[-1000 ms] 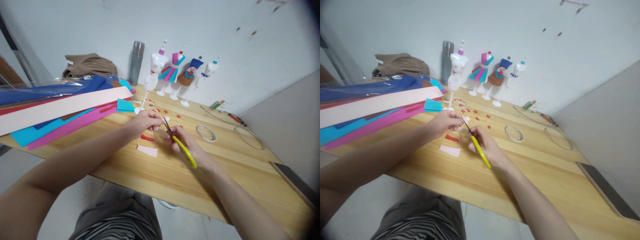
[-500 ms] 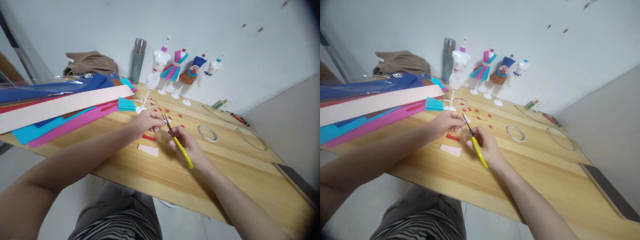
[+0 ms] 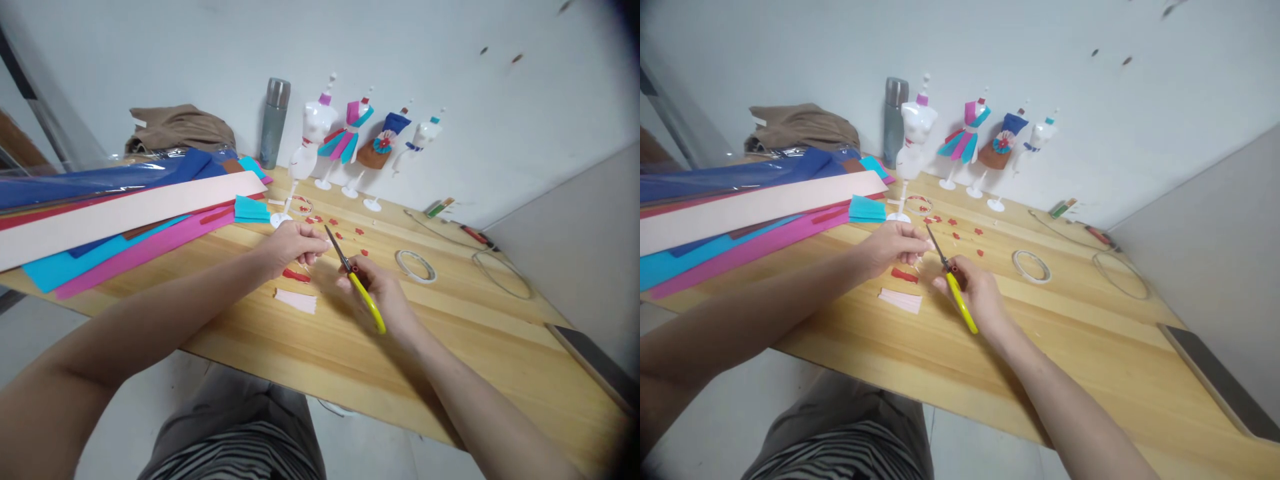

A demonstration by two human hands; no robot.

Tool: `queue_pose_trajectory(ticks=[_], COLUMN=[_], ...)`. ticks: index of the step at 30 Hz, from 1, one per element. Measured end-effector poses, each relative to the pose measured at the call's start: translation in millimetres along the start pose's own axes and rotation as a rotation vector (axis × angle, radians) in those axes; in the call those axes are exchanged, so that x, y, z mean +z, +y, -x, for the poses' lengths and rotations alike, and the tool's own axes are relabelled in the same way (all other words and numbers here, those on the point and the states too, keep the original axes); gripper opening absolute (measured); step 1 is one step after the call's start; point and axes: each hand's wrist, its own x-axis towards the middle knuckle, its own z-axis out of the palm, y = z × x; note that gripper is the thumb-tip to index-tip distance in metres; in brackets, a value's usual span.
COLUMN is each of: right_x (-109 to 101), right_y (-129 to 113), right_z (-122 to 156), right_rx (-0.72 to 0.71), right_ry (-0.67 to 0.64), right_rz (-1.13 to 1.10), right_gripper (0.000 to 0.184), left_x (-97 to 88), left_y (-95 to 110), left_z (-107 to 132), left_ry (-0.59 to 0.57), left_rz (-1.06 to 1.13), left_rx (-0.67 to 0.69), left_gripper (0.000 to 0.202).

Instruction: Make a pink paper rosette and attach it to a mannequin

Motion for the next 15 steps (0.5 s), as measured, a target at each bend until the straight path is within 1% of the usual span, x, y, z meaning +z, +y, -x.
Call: queue_pose_trajectory(ticks=[2,3,5,6,8,9,10,11,13,14,15], right_x=[-3,-5,-9,-12,-17,-19,-20,-22,-21,-19,-15], right_y=[0,0,1,1,2,2,2,2,1,1,1], right_z=[-4,-7,-12,-13,-14,-13,-12,-11,-7,-6,-5], right_rx=[0.052,0.093,0.165,0.183,0.159,0.137,0.121,0.115,0.106,0.094,0.071], right_ry=[0.028,0.017,-0.063,-0.117,-0.212,-0.236,-0.232,-0.197,-0.042,0.053,0.118], right_rz=[0.155,0.263,0.461,0.519,0.563,0.58,0.616,0.671,0.742,0.686,0.541], right_gripper=[0.035,0.034,0.03,0.028,0.031,0.036,0.04,0.043,0.04,0.038,0.037], left_x=[-1.1,-1.9,-3.9,-5.0,-6.8,-7.5,-7.9,-8.1,-7.5,-6.7,-5.5], left_y=[-2,-3,-5,-6,-7,-6,-5,-4,-2,-1,-1], left_z=[-1,-2,-5,-6,-7,-7,-6,-5,-2,0,2], left_ry=[-0.007,-0.018,-0.055,-0.082,-0.142,-0.174,-0.207,-0.238,-0.299,-0.327,-0.35], left_rz=[0.016,0.029,0.069,0.096,0.157,0.185,0.213,0.238,0.277,0.29,0.3], left_rx=[0.011,0.025,0.058,0.072,0.096,0.104,0.112,0.119,0.131,0.138,0.143], left_gripper=[0.014,0.014,0.014,0.014,0.017,0.018,0.019,0.021,0.026,0.029,0.032])
